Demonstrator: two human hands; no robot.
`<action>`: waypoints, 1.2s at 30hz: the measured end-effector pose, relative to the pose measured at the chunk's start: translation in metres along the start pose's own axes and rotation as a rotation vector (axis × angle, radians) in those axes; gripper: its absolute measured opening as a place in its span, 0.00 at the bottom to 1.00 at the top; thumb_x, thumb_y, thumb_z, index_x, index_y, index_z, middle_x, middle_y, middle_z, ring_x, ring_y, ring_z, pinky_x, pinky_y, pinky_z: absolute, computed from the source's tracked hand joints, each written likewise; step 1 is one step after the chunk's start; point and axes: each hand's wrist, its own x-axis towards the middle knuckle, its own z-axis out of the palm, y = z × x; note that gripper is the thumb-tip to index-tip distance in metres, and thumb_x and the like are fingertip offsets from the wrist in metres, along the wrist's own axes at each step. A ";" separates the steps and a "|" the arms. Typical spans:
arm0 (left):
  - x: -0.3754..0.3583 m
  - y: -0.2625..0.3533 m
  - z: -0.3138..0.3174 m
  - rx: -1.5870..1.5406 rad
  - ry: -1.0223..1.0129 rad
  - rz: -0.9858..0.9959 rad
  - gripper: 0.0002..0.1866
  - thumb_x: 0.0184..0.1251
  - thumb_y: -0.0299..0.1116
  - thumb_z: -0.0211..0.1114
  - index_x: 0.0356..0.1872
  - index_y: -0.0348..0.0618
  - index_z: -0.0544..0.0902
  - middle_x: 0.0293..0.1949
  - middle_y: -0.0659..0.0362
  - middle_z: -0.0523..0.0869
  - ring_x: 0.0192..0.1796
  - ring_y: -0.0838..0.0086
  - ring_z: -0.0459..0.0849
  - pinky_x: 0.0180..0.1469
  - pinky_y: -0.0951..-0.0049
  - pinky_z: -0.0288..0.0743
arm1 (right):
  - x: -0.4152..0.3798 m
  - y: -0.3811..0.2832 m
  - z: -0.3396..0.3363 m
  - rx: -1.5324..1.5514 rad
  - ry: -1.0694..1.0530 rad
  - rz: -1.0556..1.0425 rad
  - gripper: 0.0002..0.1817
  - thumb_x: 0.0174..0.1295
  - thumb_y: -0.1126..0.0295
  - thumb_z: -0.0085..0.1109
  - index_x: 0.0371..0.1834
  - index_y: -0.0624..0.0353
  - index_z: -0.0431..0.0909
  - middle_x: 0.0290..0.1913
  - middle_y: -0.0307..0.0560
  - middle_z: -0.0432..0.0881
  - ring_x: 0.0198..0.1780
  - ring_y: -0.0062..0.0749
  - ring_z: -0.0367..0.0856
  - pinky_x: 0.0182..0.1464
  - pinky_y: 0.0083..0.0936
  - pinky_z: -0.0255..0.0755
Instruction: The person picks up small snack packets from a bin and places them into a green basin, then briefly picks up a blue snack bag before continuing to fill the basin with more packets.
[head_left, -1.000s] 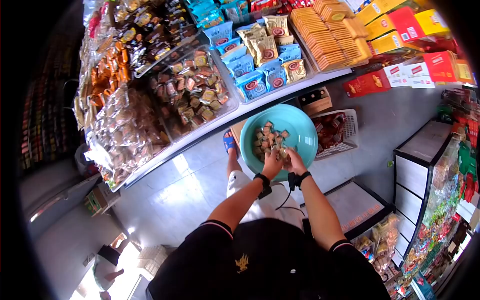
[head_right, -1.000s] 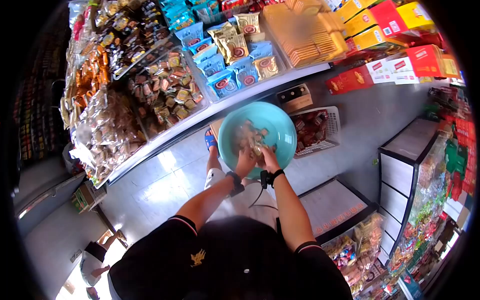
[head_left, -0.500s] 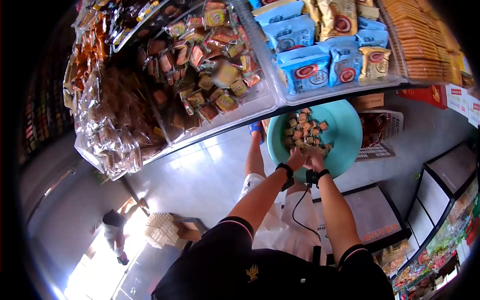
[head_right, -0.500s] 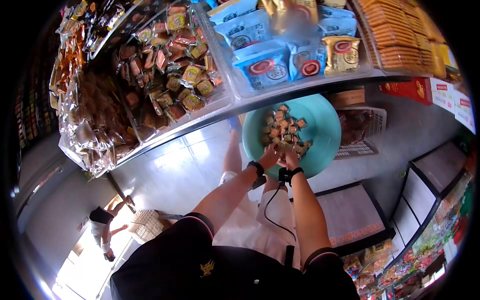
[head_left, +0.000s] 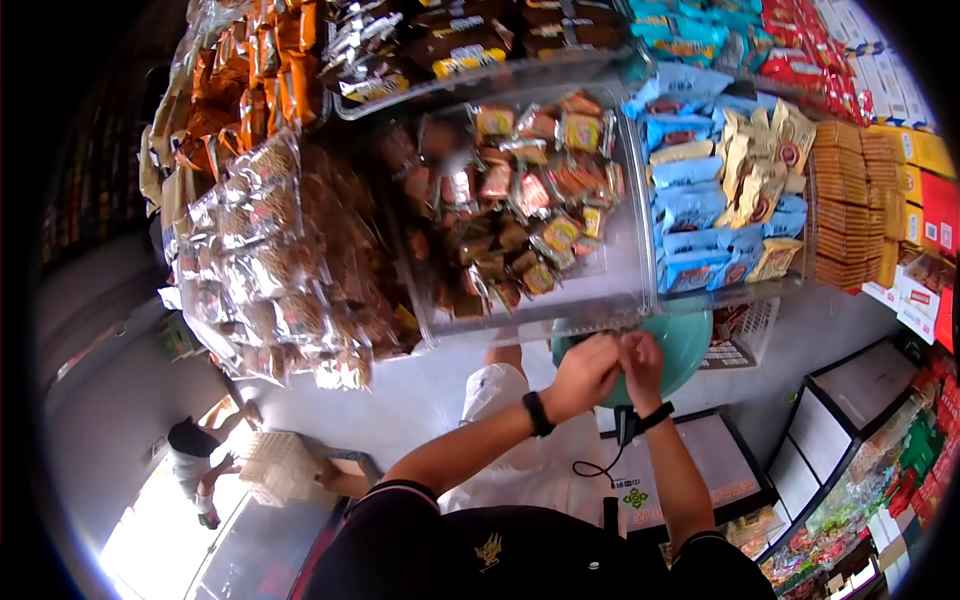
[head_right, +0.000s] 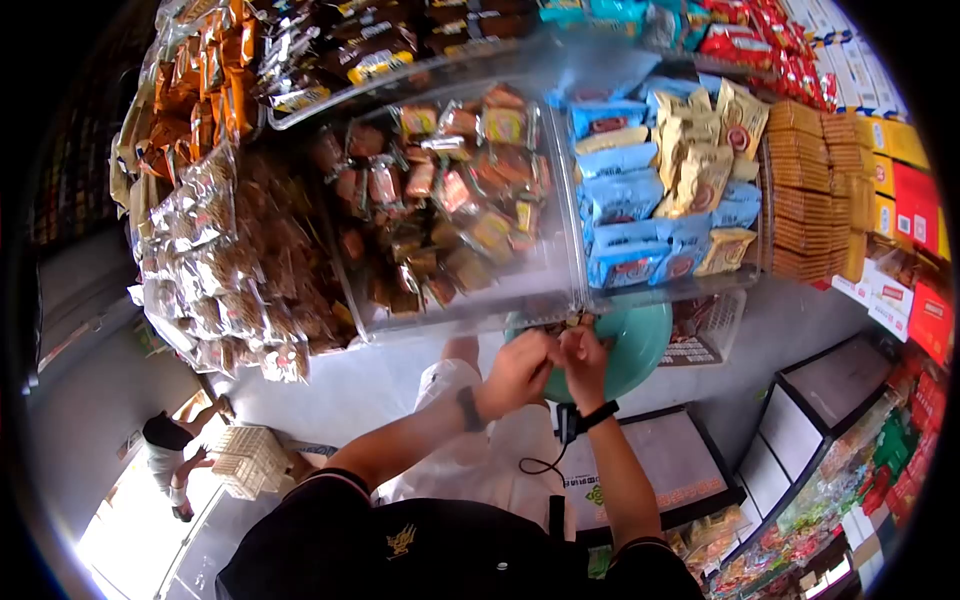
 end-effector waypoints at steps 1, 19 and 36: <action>0.009 0.015 -0.018 -0.032 0.066 0.038 0.09 0.55 0.16 0.64 0.32 0.44 0.80 0.39 0.52 0.85 0.42 0.53 0.83 0.46 0.61 0.78 | -0.003 -0.032 0.017 -0.027 -0.001 -0.120 0.11 0.74 0.64 0.62 0.39 0.60 0.76 0.33 0.35 0.79 0.32 0.16 0.77 0.34 0.17 0.70; 0.133 0.007 -0.130 0.425 0.433 -0.147 0.34 0.65 0.22 0.67 0.73 0.38 0.68 0.69 0.37 0.64 0.69 0.42 0.65 0.69 0.52 0.66 | 0.154 -0.180 0.160 -0.415 0.189 -0.471 0.40 0.64 0.69 0.69 0.76 0.64 0.59 0.73 0.64 0.65 0.74 0.55 0.66 0.73 0.41 0.63; 0.101 0.024 -0.107 0.220 0.428 -0.229 0.31 0.64 0.13 0.62 0.69 0.43 0.73 0.76 0.42 0.57 0.71 0.50 0.68 0.69 0.58 0.68 | 0.106 -0.167 0.131 0.475 0.020 -0.029 0.29 0.69 0.79 0.62 0.72 0.62 0.63 0.59 0.45 0.78 0.60 0.24 0.78 0.55 0.17 0.75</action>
